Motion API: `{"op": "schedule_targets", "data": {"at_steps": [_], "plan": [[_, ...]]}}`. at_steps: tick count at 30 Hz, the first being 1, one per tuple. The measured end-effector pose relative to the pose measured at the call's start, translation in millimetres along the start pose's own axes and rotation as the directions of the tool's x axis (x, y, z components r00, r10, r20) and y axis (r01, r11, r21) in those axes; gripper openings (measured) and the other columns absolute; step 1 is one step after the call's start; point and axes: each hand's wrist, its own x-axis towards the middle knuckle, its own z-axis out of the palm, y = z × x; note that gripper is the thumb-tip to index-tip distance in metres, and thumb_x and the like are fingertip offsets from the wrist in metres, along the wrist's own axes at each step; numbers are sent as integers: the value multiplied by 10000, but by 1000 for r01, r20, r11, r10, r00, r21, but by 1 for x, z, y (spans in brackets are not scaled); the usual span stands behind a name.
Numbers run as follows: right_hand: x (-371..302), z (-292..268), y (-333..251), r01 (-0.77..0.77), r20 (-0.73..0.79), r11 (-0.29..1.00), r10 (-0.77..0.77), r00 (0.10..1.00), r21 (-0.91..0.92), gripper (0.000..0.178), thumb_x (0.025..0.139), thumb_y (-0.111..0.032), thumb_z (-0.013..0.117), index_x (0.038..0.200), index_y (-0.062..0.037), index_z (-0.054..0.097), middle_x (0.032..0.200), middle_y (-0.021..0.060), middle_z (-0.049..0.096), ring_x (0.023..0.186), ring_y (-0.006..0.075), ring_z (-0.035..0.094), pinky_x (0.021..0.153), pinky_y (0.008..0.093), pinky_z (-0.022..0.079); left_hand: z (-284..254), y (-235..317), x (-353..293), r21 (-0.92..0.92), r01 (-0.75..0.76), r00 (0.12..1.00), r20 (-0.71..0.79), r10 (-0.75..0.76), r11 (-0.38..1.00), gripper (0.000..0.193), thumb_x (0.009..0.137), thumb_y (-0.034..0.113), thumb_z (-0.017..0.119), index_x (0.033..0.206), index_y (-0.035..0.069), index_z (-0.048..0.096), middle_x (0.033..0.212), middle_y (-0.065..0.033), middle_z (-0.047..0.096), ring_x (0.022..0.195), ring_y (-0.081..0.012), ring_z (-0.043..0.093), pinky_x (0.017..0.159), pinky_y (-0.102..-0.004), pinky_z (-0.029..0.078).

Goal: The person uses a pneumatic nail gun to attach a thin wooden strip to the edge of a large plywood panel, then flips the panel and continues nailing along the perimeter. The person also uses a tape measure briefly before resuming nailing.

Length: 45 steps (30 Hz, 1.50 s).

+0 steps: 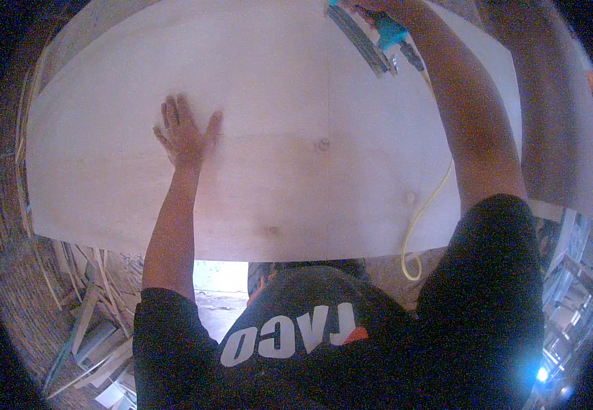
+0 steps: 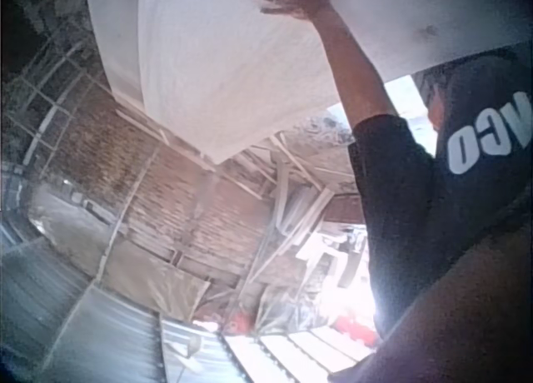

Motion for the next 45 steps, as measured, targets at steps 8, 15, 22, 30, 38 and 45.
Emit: {"op": "schedule_targets", "data": {"at_steps": [8, 15, 22, 30, 38, 45], "plan": [[-2, -7, 0, 11, 7, 998, -10, 1000, -55, 248, 885, -286, 762, 791, -60, 723, 644, 84, 651, 536, 199, 597, 513, 406, 480, -12, 8, 9, -11, 30, 998, 61, -30, 999, 1109, 927, 853, 504, 1721, 139, 209, 1801, -109, 137, 1672, -254, 77, 1318, -642, 26], [-16, -2, -4, -5, 6, 996, 4, 1000, 94, 271, 888, -284, 777, 779, -41, 728, 631, 84, 634, 545, 204, 607, 535, 407, 525, -7, 5, 23, -59, -23, 998, -59, 19, 998, 1058, 948, 794, 554, 1697, 95, 286, 1780, -160, 218, 1656, -328, 170, 1275, -708, 114], [-26, -2, -16, -25, -21, 998, 27, 999, 60, 284, 914, -291, 770, 757, -69, 689, 614, 77, 605, 530, 208, 599, 510, 414, 516, -13, 2, 26, -44, 3, 1000, 1, -3, 999, 1091, 940, 831, 511, 1711, 108, 242, 1792, -132, 176, 1666, -284, 119, 1298, -673, 72], [-23, 12, 10, 94, 31, 995, -95, 995, 35, 463, 914, -522, 808, 910, -79, 672, 625, 13, 547, 506, 139, 555, 500, 353, 479, -18, -7, 40, -31, 12, 1000, 6, -12, 999, 1105, 934, 859, 477, 1716, 118, 232, 1796, -127, 157, 1670, -268, 100, 1300, -680, 49], [-28, 16, 4, 74, 42, 997, -76, 996, 38, 453, 914, -487, 814, 940, -54, 686, 624, 8, 532, 511, 132, 534, 510, 336, 465, -9, 3, 73, 27, 39, 998, 44, -40, 999, 1130, 921, 890, 458, 1720, 128, 215, 1801, -109, 135, 1672, -256, 83, 1305, -670, 30], [-21, 17, 6, 43, 8, 999, -43, 999, 26, 428, 924, -462, 810, 959, -51, 695, 627, 9, 534, 516, 129, 540, 500, 328, 459, -4, 11, 81, 9, 49, 998, 47, -50, 999, 1124, 919, 880, 475, 1717, 130, 223, 1802, -105, 129, 1672, -247, 77, 1313, -656, 32]]}}
